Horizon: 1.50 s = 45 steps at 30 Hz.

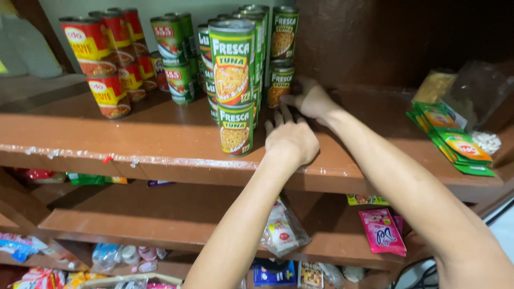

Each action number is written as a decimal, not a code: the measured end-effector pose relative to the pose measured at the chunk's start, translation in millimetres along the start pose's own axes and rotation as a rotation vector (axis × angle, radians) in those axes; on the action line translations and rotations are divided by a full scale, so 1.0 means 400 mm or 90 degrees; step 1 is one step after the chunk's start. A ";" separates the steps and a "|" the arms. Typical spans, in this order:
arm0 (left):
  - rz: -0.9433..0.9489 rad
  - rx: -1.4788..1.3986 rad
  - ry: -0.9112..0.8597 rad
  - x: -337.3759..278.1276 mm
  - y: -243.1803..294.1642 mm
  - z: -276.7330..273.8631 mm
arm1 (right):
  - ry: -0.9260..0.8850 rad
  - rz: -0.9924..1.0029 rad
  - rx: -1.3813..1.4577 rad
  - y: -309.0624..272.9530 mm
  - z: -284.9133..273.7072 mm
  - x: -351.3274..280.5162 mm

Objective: Organizing and stocking canned goods onto a wooden shelf from cardboard boxes on the floor.

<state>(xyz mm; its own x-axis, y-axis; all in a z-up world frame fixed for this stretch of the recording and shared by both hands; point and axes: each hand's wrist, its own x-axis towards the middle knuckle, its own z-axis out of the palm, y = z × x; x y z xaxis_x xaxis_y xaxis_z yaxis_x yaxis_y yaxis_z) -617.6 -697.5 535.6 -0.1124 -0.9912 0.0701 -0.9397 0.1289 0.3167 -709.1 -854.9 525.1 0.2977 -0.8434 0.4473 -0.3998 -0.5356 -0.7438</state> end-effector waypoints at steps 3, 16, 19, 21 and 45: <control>0.002 -0.002 0.046 0.025 -0.006 0.025 | -0.005 -0.040 0.037 0.058 0.003 0.025; 0.028 0.010 0.029 0.051 -0.029 0.029 | 0.004 -0.039 0.078 0.039 0.009 0.018; 0.017 0.006 0.017 0.051 -0.028 0.029 | 0.023 -0.017 -0.048 0.000 0.004 -0.001; 0.018 0.033 0.008 0.047 -0.024 0.022 | 0.033 -0.012 -0.032 0.016 0.007 0.011; 0.011 -0.021 0.018 0.055 -0.034 0.023 | 0.092 -0.045 -0.122 0.057 -0.001 0.006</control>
<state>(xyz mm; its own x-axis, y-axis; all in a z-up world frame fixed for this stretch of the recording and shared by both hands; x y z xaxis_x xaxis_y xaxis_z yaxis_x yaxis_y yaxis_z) -610.2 -721.4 523.9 -0.1180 -0.9877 0.1026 -0.9267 0.1467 0.3459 -717.9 -869.1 509.5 0.2094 -0.7937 0.5712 -0.5440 -0.5799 -0.6064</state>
